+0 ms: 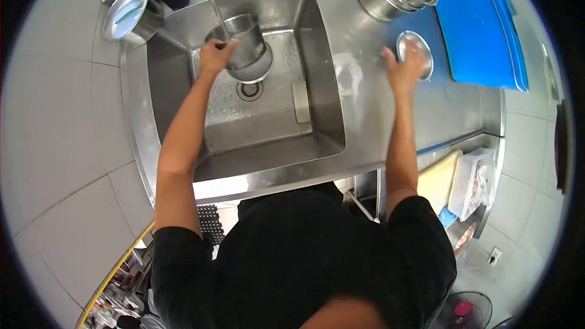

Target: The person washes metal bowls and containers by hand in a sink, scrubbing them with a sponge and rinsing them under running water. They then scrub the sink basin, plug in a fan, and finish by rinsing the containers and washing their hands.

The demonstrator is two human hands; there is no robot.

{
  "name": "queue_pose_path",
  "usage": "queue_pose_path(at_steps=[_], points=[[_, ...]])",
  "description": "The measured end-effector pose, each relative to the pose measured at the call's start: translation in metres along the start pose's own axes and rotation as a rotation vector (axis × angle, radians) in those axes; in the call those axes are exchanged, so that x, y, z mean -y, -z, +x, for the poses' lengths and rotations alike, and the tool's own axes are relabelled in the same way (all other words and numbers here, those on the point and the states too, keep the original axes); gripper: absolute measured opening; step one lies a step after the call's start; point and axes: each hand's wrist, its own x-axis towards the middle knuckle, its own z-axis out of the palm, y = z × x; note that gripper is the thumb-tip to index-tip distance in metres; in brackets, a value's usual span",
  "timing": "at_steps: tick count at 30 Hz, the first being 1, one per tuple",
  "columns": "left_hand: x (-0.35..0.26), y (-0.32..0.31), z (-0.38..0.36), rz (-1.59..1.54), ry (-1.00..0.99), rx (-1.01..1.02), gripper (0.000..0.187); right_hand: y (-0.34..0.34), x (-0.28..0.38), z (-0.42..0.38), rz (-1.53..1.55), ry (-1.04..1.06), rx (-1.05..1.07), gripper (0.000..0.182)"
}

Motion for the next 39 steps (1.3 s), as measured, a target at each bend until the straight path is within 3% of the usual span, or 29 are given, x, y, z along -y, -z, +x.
queue_pose_path(at_steps=[3, 5, 7, 9, 11, 13, 16, 19, 22, 25, 27, 29, 31, 34, 37, 38, 39], points=[[0.006, -0.020, -0.017, -0.097, 0.031, 0.014, 0.049, 0.011, -0.054, -0.026, -0.169, -0.049, 0.077, 0.047], [0.018, -0.042, -0.019, -0.036, -0.057, -0.073, 0.046, 0.001, -0.082, -0.043, 0.058, -0.177, 0.267, 0.035], [0.017, -0.046, -0.029, -0.147, -0.040, -0.051, 0.046, -0.018, -0.092, -0.058, 0.080, -0.126, 0.315, 0.022], [0.039, -0.062, -0.027, -0.141, -0.071, -0.014, 0.045, -0.017, -0.059, -0.057, 0.095, -0.107, 0.159, 0.012], [0.012, -0.043, -0.038, -0.146, -0.079, 0.025, 0.044, -0.015, -0.020, -0.050, 0.185, -0.051, 0.070, 0.008], [0.034, -0.057, -0.033, -0.093, -0.103, -0.005, 0.043, -0.011, 0.033, -0.032, 0.391, -0.138, 0.118, 0.011], [0.029, -0.049, -0.039, -0.051, -0.124, 0.025, 0.042, -0.017, 0.097, 0.001, 0.523, 0.075, 0.074, 0.009], [0.040, -0.047, -0.044, -0.142, -0.182, 0.113, 0.043, -0.032, 0.154, 0.033, 0.799, 0.185, 0.194, 0.016], [0.059, -0.054, -0.043, -0.045, -0.091, 0.149, 0.044, -0.055, 0.214, 0.070, 0.951, 0.058, 0.440, 0.027], [0.034, -0.034, -0.053, 0.012, 0.022, 0.150, 0.051, -0.085, 0.264, 0.102, 0.961, -0.006, 0.847, 0.026], [0.034, -0.028, -0.055, -0.019, 0.021, 0.060, 0.049, -0.116, 0.290, 0.110, 1.040, 0.126, 0.826, 0.024], [0.034, -0.021, -0.049, -0.049, 0.007, -0.025, 0.048, -0.129, 0.313, 0.120, 0.970, 0.038, 1.125, 0.022], [0.023, 0.004, -0.041, -0.281, 0.027, -0.262, 0.040, -0.154, 0.326, 0.123, 0.965, 0.114, 1.157, 0.024], [-0.007, 0.036, -0.025, -0.350, 0.041, -0.382, 0.036, -0.169, 0.338, 0.126, 0.657, 0.318, 1.326, 0.024], [-0.035, 0.039, -0.006, -0.385, -0.071, -0.389, 0.034, -0.162, 0.333, 0.116, 0.675, 0.299, 1.187, 0.032], [-0.043, 0.035, -0.001, -0.398, -0.157, -0.353, 0.034, -0.163, 0.329, 0.108, 0.596, 0.396, 0.967, 0.039], [-0.048, 0.027, 0.003, -0.404, -0.157, -0.353, 0.034, -0.155, 0.327, 0.106, 0.590, 0.397, 0.966, 0.039]])
